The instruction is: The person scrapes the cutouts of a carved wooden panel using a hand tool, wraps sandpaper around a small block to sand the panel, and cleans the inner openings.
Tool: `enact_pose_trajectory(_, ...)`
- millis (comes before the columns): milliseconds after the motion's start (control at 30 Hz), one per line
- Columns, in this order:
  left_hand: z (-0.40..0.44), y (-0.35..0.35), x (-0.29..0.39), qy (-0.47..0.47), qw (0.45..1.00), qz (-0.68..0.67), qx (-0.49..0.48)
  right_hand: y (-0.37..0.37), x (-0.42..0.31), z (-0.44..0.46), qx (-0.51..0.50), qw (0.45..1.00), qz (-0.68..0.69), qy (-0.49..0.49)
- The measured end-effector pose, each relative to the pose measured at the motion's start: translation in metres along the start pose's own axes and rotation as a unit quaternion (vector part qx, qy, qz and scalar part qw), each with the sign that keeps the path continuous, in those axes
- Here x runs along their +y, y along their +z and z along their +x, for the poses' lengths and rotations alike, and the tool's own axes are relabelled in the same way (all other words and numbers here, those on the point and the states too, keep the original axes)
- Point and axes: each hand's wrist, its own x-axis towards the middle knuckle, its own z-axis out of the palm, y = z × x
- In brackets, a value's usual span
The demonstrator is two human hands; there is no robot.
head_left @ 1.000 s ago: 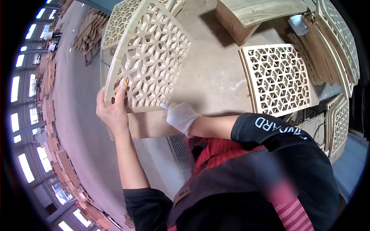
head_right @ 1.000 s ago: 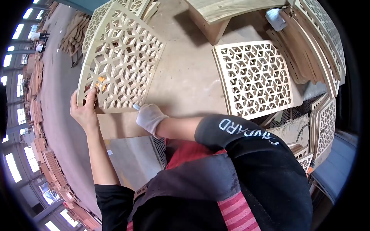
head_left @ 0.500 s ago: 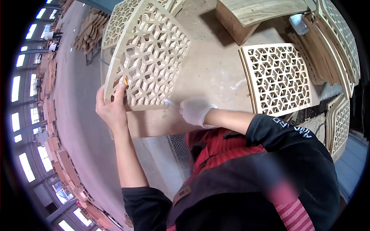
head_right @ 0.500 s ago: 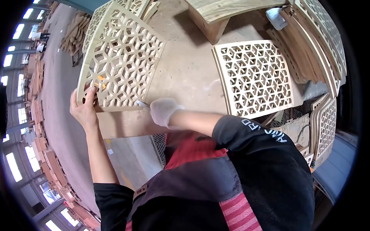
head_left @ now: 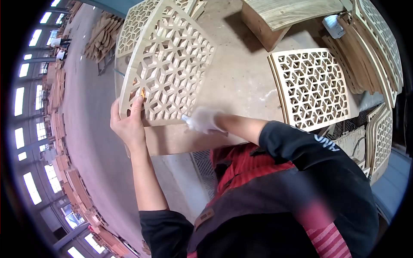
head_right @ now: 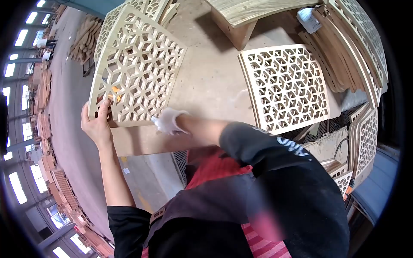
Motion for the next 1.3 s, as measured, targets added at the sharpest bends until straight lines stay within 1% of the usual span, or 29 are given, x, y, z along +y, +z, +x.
enact_pose_trajectory(33,-0.001,0.000,-0.001,0.012,1.000,0.017,0.004,-0.005,0.000,0.005,-0.007,0.998,-0.051,-0.030)
enact_pose_trajectory(67,0.000,-0.001,-0.001,0.025,0.999,0.035,0.008,-0.009,0.000,0.009,-0.024,1.000,0.006,-0.008)
enact_pose_trajectory(133,0.000,-0.001,-0.002,0.026,0.998,0.055,0.014,-0.012,-0.004,0.015,0.032,0.994,0.096,0.033)
enact_pose_trajectory(167,0.000,-0.002,-0.004,0.036,0.996,0.077,0.018,0.008,-0.004,0.015,0.103,0.984,0.133,0.055)
enact_pose_trajectory(200,-0.001,-0.003,-0.004,0.033,0.998,0.053,0.006,0.020,-0.005,0.013,0.173,0.968,0.168,0.075)
enact_pose_trajectory(267,-0.001,0.000,-0.003,0.070,0.995,0.072,0.017,0.005,-0.019,-0.026,0.206,0.919,0.308,0.135)
enact_pose_trajectory(333,0.000,-0.001,-0.005,0.059,0.997,0.053,0.019,0.008,-0.020,-0.018,0.172,0.953,0.223,0.114)
enact_pose_trajectory(367,0.000,0.000,-0.005,0.054,0.997,0.043,0.017,0.021,-0.005,0.011,0.126,0.988,0.058,0.061)
enact_pose_trajectory(400,0.000,0.000,-0.005,0.050,0.998,0.030,0.015,0.017,-0.002,0.023,0.075,0.991,-0.111,0.008)
enact_pose_trajectory(500,0.000,-0.002,-0.002,0.023,0.999,0.043,0.006,0.014,0.000,0.037,0.061,0.992,-0.109,-0.023)
enact_pose_trajectory(533,-0.002,-0.002,0.002,0.008,0.999,0.039,0.006,0.018,-0.003,0.030,0.120,0.992,0.042,0.026)
enact_pose_trajectory(567,-0.003,-0.001,0.009,0.005,1.000,0.028,-0.004,0.025,-0.005,0.015,0.174,0.964,0.190,0.073)
enact_pose_trajectory(600,-0.002,-0.001,0.008,-0.002,1.000,0.020,0.002,0.007,-0.013,-0.004,0.131,0.938,0.303,0.107)
enact_pose_trajectory(667,-0.002,0.000,0.004,-0.018,1.000,0.007,0.005,-0.030,-0.029,-0.044,0.070,0.834,0.510,0.201)
enact_pose_trajectory(733,-0.001,-0.001,0.001,-0.021,1.000,0.010,0.003,-0.028,-0.025,-0.041,0.077,0.900,0.390,0.179)
enact_pose_trajectory(767,0.000,-0.001,0.001,-0.021,1.000,0.011,0.003,-0.016,-0.019,-0.021,0.083,0.946,0.282,0.138)
enact_pose_trajectory(800,0.000,0.000,0.003,-0.020,1.000,0.013,0.001,-0.004,-0.012,-0.002,0.098,0.976,0.166,0.100)
enact_pose_trajectory(867,-0.002,-0.001,0.007,-0.017,1.000,0.021,0.002,0.002,-0.009,0.033,0.033,0.991,0.065,0.110)
enact_pose_trajectory(900,-0.004,-0.002,0.009,-0.030,0.999,0.017,0.001,0.003,-0.009,0.029,0.048,0.980,0.145,0.128)
enact_pose_trajectory(933,-0.006,-0.002,0.011,-0.044,0.999,0.013,-0.002,-0.009,-0.016,0.010,0.040,0.952,0.257,0.159)
enact_pose_trajectory(967,-0.005,0.000,0.012,-0.056,0.998,0.006,-0.004,-0.034,-0.030,-0.020,0.032,0.912,0.364,0.189)
enact_pose_trajectory(1033,-0.002,-0.001,0.002,-0.008,1.000,0.025,-0.004,-0.054,-0.040,-0.051,0.049,0.867,0.455,0.196)
enact_pose_trajectory(1067,-0.001,-0.001,-0.002,0.015,0.999,0.035,-0.006,-0.055,-0.042,-0.059,0.075,0.874,0.447,0.176)
enact_pose_trajectory(1133,0.000,-0.002,-0.006,0.043,0.998,0.043,-0.002,-0.039,-0.036,-0.046,0.093,0.920,0.348,0.154)
enact_pose_trajectory(1167,0.000,-0.002,-0.005,0.058,0.997,0.047,-0.002,-0.015,-0.024,-0.016,0.086,0.951,0.255,0.153)
enact_pose_trajectory(1200,0.000,-0.001,-0.002,0.048,0.998,0.047,-0.004,-0.019,-0.026,-0.002,0.081,0.973,0.157,0.149)
enact_pose_trajectory(1233,-0.002,-0.001,0.002,0.037,0.998,0.047,-0.005,-0.020,-0.027,0.006,0.064,0.974,0.138,0.166)
enact_pose_trajectory(1267,-0.004,-0.001,0.004,0.024,0.998,0.050,-0.007,-0.017,-0.026,0.006,0.069,0.967,0.185,0.163)
enact_pose_trajectory(1300,-0.006,0.000,0.004,0.042,0.998,0.042,-0.002,-0.021,-0.028,0.000,0.074,0.956,0.234,0.163)
